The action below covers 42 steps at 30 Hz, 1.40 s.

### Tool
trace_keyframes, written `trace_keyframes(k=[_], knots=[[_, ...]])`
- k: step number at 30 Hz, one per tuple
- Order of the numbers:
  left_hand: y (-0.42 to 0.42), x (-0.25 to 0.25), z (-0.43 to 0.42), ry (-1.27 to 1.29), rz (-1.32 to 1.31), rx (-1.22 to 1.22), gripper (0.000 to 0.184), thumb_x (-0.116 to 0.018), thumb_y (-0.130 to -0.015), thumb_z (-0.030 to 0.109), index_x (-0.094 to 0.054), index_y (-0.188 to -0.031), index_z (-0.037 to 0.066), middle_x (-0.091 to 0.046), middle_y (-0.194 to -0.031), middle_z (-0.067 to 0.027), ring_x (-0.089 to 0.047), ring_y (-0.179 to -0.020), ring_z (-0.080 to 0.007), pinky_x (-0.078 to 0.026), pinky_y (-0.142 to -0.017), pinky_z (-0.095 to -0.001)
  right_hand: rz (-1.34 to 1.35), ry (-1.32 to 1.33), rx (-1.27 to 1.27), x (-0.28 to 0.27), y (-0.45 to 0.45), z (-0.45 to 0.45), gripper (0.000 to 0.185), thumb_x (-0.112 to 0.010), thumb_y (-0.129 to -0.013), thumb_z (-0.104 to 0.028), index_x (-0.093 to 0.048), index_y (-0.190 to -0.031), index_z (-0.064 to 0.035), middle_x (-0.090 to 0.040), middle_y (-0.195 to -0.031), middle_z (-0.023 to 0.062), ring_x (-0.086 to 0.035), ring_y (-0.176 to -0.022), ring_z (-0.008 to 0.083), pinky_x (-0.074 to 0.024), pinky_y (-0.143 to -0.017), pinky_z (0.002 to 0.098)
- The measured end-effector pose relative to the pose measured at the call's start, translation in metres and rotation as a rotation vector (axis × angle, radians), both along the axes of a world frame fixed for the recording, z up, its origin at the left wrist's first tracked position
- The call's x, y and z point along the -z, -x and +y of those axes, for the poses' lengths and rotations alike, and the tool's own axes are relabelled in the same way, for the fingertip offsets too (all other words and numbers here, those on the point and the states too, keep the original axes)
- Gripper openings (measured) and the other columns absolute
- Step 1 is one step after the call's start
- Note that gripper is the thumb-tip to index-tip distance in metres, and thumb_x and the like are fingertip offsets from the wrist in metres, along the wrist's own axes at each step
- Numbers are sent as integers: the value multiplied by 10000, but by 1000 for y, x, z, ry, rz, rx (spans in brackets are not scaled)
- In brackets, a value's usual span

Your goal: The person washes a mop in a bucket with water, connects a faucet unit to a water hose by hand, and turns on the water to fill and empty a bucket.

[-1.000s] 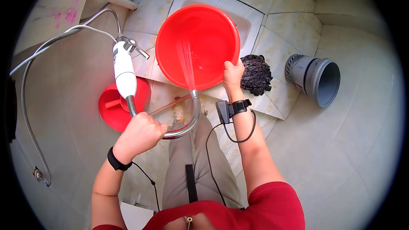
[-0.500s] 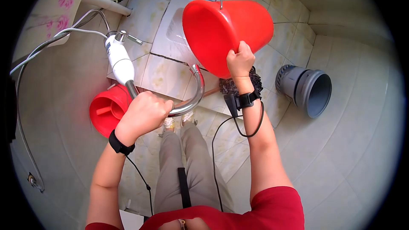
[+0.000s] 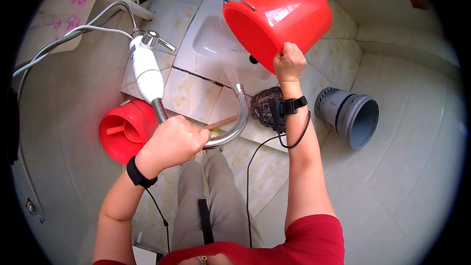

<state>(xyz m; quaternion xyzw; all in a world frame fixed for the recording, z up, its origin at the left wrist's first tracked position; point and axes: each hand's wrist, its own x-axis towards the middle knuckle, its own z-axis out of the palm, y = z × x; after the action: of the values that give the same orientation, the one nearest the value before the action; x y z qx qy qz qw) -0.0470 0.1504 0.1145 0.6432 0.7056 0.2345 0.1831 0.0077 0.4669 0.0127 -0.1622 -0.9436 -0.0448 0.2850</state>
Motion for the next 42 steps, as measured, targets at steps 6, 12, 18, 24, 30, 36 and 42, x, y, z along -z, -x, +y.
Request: trace_keyframes(k=[6, 12, 18, 24, 30, 36, 42], knots=[[5, 6, 4, 41, 12, 6, 148, -600, -605, 111, -461, -590, 63, -483, -472, -50, -516, -441, -222, -417, -468, -318, 11, -87, -49, 17, 9, 23, 201, -567, -584, -30, -376, -594, -89, -431, -573, 67, -491, -545, 264, -407, -465, 368], [2, 6, 1, 10, 29, 11, 144, -584, -614, 107, -448, -583, 70, -472, -461, -45, -507, -432, -214, -410, -460, -315, 16, -124, -81, 14, 22, 24, 210, -580, -588, -40, -377, -583, -95, -431, -570, 64, -498, -548, 250, -413, -460, 360], [0, -5, -2, -13, 37, 28, 119, -560, -604, 91, -449, -562, 81, -492, -468, -43, -543, -455, -191, -434, -479, -289, 21, -169, -82, 6, 40, 13, 205, -581, -602, -44, -386, -580, -101, -436, -570, 57, -502, -551, 247, -418, -462, 356], [0, -13, -7, -23, 32, 57, 123, -559, -608, 101, -446, -563, 84, -487, -464, -35, -536, -452, -182, -434, -497, -288, 22, -100, -49, 1, 51, 11, 202, -579, -621, -56, -387, -581, -103, -443, -573, 58, -504, -553, 252, -416, -466, 358], [7, -32, -15, -41, -9, 66, 140, -559, -594, 111, -423, -570, 87, -473, -466, -26, -515, -442, -174, -406, -482, -282, 34, 298, 44, 11, 40, 6, 169, -549, -626, -48, -382, -607, -56, -463, -592, 101, -494, -581, 321, -393, -486, 412], [25, -50, -20, -25, -60, 53, 161, -553, -579, 107, -393, -561, 94, -409, -452, -14, -460, -412, -166, -349, -438, -280, 150, 1058, 306, 37, 17, 2, 180, -469, -672, 12, -571, -819, -7, -605, -738, 88, -542, -596, 136, -434, -575, 265], [34, -64, -16, 18, -79, 64, 137, -550, -576, 101, -413, -575, 88, -375, -459, -7, -432, -405, -148, -336, -426, -266, 490, 1733, 399, 58, -19, -22, 307, -432, -705, 78, -546, -987, 37, -611, -891, 67, -572, -732, 134, -459, -668, 248]])
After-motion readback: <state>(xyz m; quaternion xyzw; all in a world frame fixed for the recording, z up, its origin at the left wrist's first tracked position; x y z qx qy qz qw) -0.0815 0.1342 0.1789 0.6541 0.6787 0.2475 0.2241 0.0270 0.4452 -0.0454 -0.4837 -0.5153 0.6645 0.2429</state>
